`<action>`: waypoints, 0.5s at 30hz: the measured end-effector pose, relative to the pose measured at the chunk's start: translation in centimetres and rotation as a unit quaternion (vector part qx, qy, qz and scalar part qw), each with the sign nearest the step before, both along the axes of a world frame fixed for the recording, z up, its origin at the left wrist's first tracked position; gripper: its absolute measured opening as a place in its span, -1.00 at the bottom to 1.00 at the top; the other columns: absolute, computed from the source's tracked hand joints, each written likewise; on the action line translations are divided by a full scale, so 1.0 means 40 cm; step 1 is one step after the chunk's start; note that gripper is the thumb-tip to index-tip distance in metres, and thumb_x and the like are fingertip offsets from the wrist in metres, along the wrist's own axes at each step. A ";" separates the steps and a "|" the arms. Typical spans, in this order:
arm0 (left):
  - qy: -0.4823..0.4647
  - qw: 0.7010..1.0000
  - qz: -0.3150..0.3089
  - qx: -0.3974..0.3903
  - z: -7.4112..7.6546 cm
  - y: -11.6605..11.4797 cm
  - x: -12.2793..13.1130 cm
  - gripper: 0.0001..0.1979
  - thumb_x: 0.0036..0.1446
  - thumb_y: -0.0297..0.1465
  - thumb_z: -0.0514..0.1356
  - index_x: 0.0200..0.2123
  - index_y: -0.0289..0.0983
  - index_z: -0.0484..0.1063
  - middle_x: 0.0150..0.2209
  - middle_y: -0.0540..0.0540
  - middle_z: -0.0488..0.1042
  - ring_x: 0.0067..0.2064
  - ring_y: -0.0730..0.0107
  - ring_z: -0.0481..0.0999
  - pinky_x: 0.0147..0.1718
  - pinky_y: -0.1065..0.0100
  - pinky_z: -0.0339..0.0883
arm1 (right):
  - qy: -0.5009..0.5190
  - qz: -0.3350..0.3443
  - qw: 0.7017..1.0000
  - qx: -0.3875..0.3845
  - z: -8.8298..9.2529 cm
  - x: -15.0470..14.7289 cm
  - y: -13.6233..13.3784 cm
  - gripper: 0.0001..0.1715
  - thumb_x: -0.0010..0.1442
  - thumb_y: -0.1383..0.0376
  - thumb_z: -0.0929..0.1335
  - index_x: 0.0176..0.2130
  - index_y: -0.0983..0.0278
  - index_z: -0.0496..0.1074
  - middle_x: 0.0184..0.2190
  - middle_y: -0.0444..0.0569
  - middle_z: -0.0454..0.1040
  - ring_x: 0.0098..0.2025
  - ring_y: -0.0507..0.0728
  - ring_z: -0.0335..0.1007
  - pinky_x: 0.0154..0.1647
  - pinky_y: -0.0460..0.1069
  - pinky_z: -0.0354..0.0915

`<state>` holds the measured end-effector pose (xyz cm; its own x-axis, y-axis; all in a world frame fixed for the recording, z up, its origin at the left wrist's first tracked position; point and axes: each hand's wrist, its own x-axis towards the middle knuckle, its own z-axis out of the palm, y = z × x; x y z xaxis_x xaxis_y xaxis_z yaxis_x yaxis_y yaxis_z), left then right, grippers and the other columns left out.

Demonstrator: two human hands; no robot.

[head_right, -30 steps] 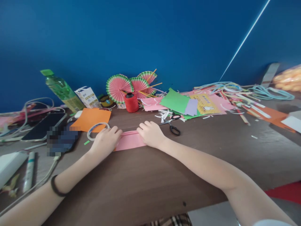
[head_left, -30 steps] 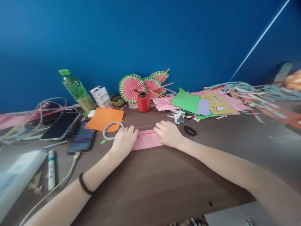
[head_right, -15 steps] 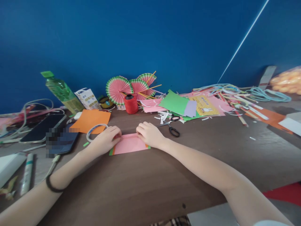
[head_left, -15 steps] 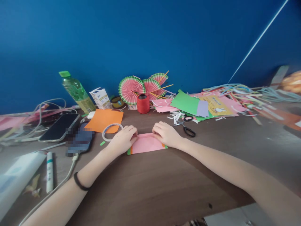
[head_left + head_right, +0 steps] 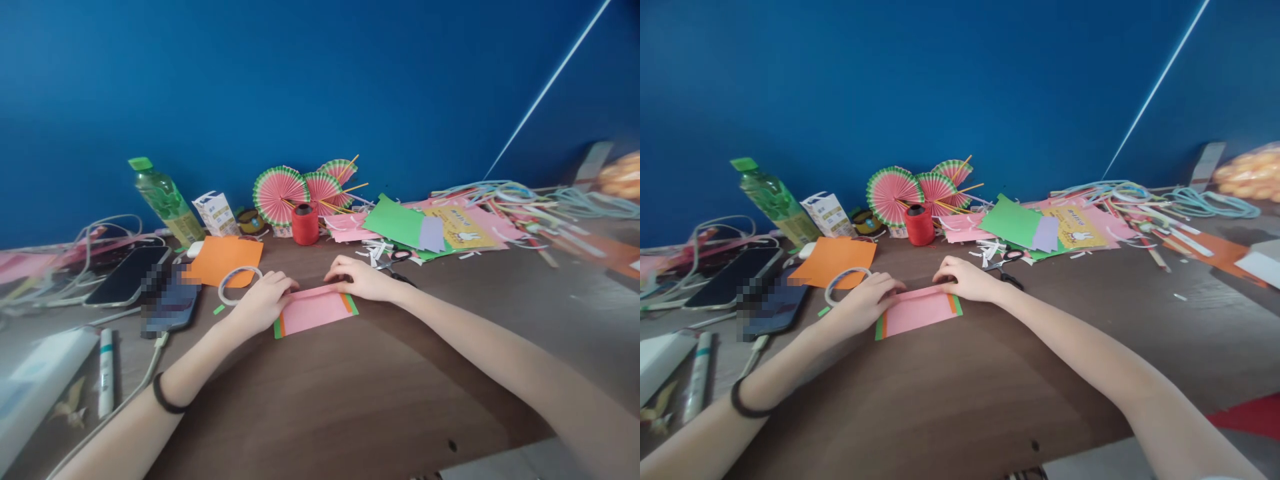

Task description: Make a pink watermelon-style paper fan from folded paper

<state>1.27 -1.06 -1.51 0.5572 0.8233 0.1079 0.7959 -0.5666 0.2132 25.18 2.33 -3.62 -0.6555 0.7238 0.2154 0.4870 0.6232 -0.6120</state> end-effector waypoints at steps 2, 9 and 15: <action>-0.004 1.000 -0.001 0.001 0.000 0.003 -0.003 -0.82 0.12 -0.45 0.00 -0.29 -0.29 0.39 -0.32 -0.10 0.39 -0.22 0.31 0.36 -0.18 0.26 0.26 | -0.026 0.007 1.000 0.012 0.011 0.005 0.003 -0.83 0.14 0.30 0.30 -0.28 0.32 0.45 -0.26 -0.02 0.34 -0.28 0.03 0.30 -0.20 -0.06 0.22; -0.011 0.997 0.019 0.068 0.016 -0.004 -0.007 -0.87 0.14 -0.45 -0.01 -0.31 -0.28 0.33 -0.30 -0.08 0.38 -0.25 0.35 0.37 -0.24 0.34 0.25 | -0.035 -0.033 0.984 0.169 0.036 0.002 -0.004 -0.85 0.18 0.39 0.24 -0.33 0.34 0.39 -0.33 0.00 0.43 -0.24 0.08 0.29 -0.19 -0.03 0.19; 0.088 0.951 0.049 0.294 0.036 -0.017 -0.003 -0.76 0.22 -0.39 -0.09 -0.36 -0.29 0.34 -0.37 -0.14 0.40 -0.30 0.24 0.34 -0.33 0.27 0.18 | -0.046 -0.049 0.908 0.415 0.032 0.011 -0.011 -0.73 0.25 0.37 0.16 -0.27 0.35 0.40 -0.24 0.07 0.46 -0.15 0.12 0.26 -0.12 0.01 0.13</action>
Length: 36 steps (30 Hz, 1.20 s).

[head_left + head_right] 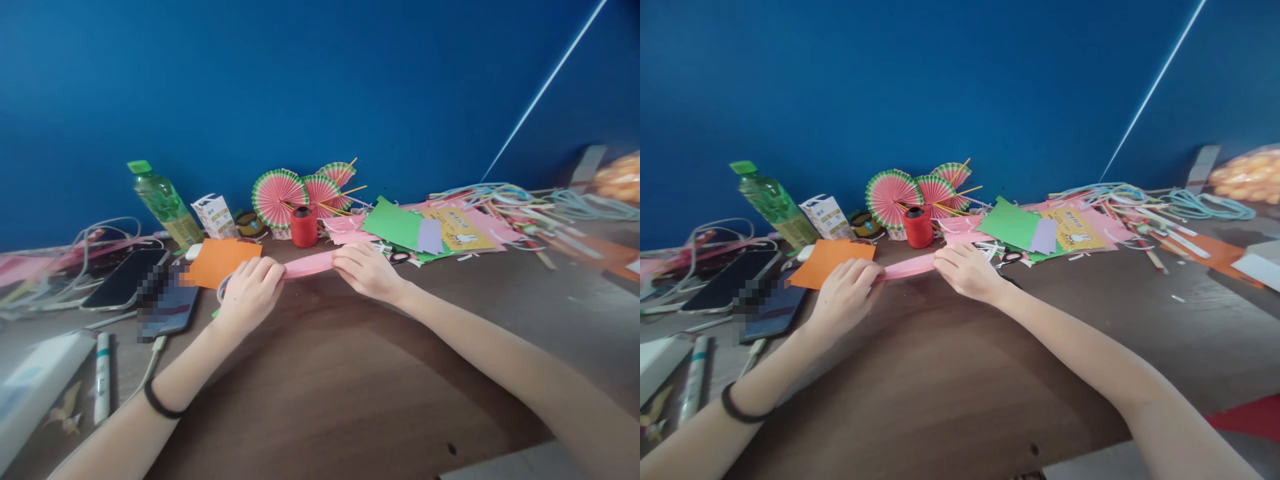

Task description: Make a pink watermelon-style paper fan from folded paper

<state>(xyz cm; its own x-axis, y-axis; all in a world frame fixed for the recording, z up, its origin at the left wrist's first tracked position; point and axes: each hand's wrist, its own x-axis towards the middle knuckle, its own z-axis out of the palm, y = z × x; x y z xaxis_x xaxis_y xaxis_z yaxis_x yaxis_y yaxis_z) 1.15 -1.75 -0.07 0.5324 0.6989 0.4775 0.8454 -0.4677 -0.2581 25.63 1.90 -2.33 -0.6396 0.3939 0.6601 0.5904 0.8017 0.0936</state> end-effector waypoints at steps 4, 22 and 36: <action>0.017 0.996 -0.023 -0.080 -0.018 0.007 0.002 -0.82 0.19 -0.41 -0.04 -0.38 -0.27 0.31 -0.39 -0.10 0.39 -0.33 0.29 0.35 -0.35 0.31 0.18 | -0.037 0.029 0.998 -0.048 -0.018 0.005 0.011 -0.74 0.23 0.34 0.18 -0.31 0.35 0.41 -0.32 0.04 0.48 -0.28 0.09 0.29 -0.23 -0.03 0.16; -0.210 0.920 -0.030 -0.330 -0.066 0.057 -0.030 -0.77 0.11 -0.37 -0.02 -0.32 -0.26 0.42 -0.32 -0.07 0.47 -0.27 0.36 0.44 -0.21 0.35 0.29 | 0.108 -0.019 0.885 -0.452 -0.026 0.002 0.033 -0.87 0.01 0.34 0.36 -0.38 0.31 0.52 -0.36 -0.06 0.51 -0.31 0.06 0.41 -0.22 -0.06 0.24; -0.235 0.908 0.017 -0.346 -0.062 0.064 -0.020 -0.86 0.03 -0.37 0.05 -0.43 -0.27 0.39 -0.40 -0.05 0.45 -0.32 0.33 0.43 -0.25 0.32 0.29 | 0.101 -0.036 0.872 -0.478 -0.031 -0.004 0.038 -0.87 -0.02 0.37 0.36 -0.41 0.34 0.53 -0.41 -0.07 0.45 -0.37 0.03 0.36 -0.29 -0.09 0.21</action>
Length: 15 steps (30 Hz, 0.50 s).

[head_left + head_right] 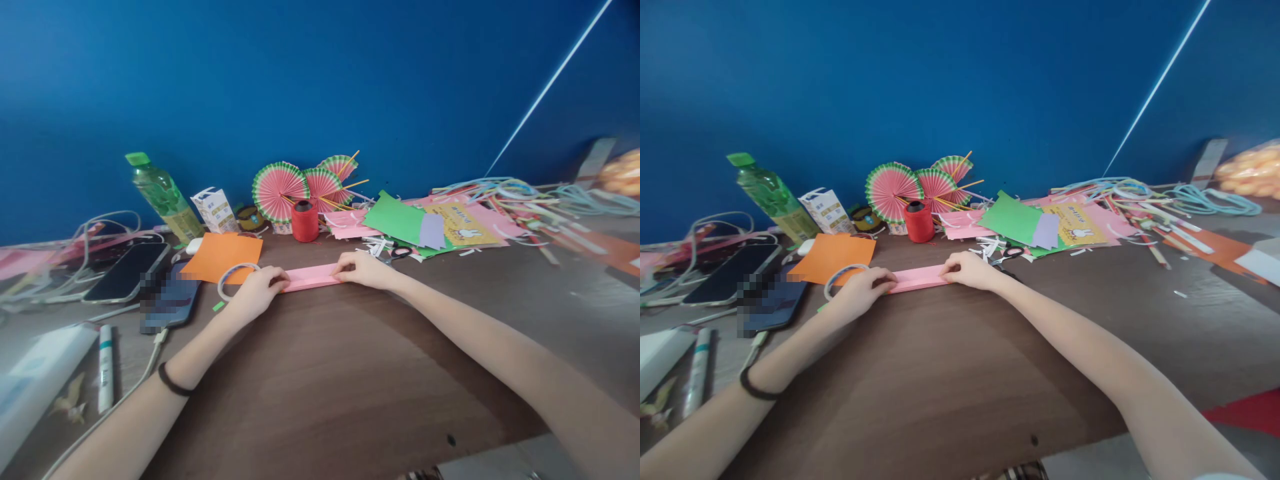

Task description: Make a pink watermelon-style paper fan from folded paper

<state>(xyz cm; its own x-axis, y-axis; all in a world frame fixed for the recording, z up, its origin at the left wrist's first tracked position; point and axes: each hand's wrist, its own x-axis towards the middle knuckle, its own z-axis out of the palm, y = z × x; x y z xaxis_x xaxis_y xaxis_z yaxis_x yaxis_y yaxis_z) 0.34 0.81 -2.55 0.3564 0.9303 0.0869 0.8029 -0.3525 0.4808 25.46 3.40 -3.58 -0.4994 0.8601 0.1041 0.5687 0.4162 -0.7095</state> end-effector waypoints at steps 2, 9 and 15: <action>0.004 1.000 -0.004 0.007 -0.003 -0.001 0.001 -0.88 0.03 -0.39 0.06 -0.44 -0.27 0.37 -0.41 -0.05 0.44 -0.32 0.34 0.43 -0.25 0.32 0.28 | 0.004 0.004 1.000 -0.007 -0.003 0.002 0.002 -0.87 -0.03 0.36 0.36 -0.41 0.34 0.52 -0.41 -0.08 0.43 -0.39 0.02 0.35 -0.32 -0.09 0.21; 0.016 0.998 -0.027 0.051 -0.012 -0.011 0.008 -0.90 0.05 -0.47 0.04 -0.46 -0.27 0.32 -0.40 -0.05 0.37 -0.33 0.36 0.38 -0.25 0.32 0.26 | 0.007 0.025 1.000 -0.008 -0.008 0.007 0.009 -0.86 -0.04 0.35 0.36 -0.39 0.34 0.51 -0.43 -0.08 0.40 -0.40 0.02 0.31 -0.32 -0.08 0.21; 0.053 0.996 -0.025 0.073 -0.017 -0.018 0.013 -0.89 0.09 -0.50 0.02 -0.44 -0.27 0.30 -0.36 -0.08 0.35 -0.27 0.31 0.34 -0.21 0.27 0.24 | 0.007 0.032 0.999 -0.010 -0.017 0.003 0.011 -0.89 -0.04 0.39 0.36 -0.40 0.35 0.48 -0.46 -0.10 0.36 -0.45 0.00 0.26 -0.38 -0.08 0.19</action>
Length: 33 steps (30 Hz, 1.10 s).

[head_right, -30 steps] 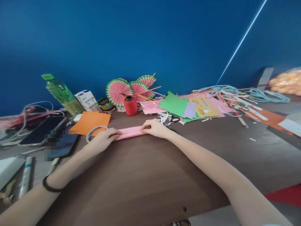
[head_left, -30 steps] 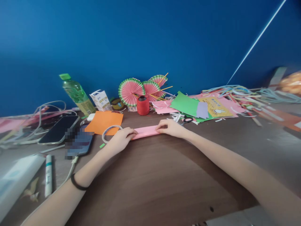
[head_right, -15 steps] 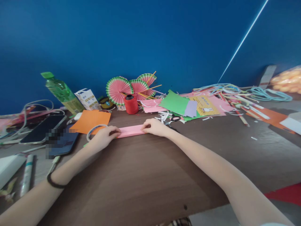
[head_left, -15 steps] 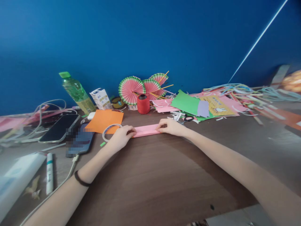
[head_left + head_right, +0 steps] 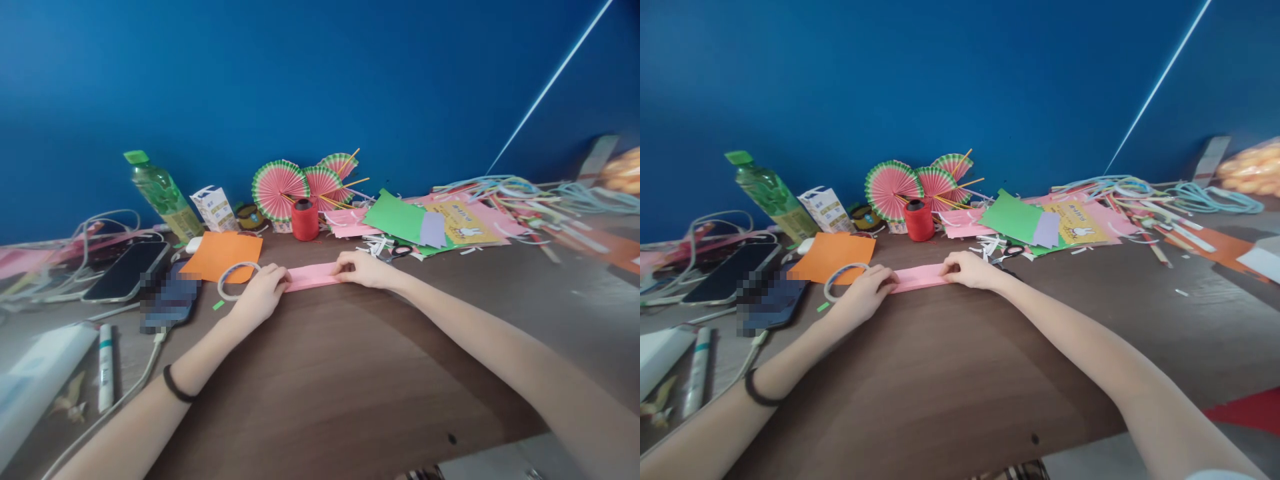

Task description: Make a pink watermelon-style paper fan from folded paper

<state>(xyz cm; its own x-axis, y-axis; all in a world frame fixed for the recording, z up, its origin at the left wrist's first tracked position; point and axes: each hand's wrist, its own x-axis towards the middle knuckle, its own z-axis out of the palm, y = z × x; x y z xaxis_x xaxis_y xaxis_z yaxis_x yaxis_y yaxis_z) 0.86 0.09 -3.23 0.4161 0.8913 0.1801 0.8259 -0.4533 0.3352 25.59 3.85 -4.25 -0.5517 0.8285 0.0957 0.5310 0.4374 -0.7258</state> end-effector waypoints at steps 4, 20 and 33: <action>0.030 0.999 -0.004 0.034 -0.008 -0.002 -0.001 -0.89 0.10 -0.50 0.02 -0.39 -0.28 0.32 -0.32 -0.11 0.35 -0.24 0.27 0.30 -0.19 0.24 0.22 | 0.018 0.008 1.000 0.016 -0.016 -0.004 0.000 -0.88 -0.04 0.43 0.35 -0.37 0.35 0.44 -0.46 -0.12 0.33 -0.45 -0.01 0.23 -0.39 -0.09 0.19; 0.158 0.973 -0.117 0.121 -0.006 -0.019 0.006 -0.69 0.18 -0.49 -0.08 -0.17 -0.25 0.44 -0.30 -0.14 0.41 -0.28 0.29 0.32 -0.29 0.29 0.21 | -0.144 0.111 0.950 0.253 0.007 0.018 -0.014 -0.84 0.14 0.28 0.32 -0.29 0.26 0.50 -0.25 0.02 0.36 -0.21 0.11 0.20 -0.20 0.00 0.09; 0.190 0.964 -0.078 0.168 -0.003 -0.013 0.001 -0.67 0.23 -0.38 -0.12 -0.27 -0.31 0.44 -0.35 -0.16 0.44 -0.30 0.30 0.38 -0.31 0.31 0.26 | -0.196 0.083 0.899 0.382 0.003 0.013 -0.019 -0.64 0.24 0.27 0.18 -0.44 0.34 0.44 -0.46 0.04 0.41 -0.37 0.09 0.19 -0.31 0.01 -0.01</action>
<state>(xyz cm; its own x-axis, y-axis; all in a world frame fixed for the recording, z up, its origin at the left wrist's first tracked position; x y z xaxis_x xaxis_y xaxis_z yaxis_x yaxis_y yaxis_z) 0.89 -0.43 -3.34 0.6326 0.7310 0.2557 0.7736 -0.6119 -0.1646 26.10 3.10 -4.11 -0.7770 0.5069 0.3732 0.5621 0.8256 0.0489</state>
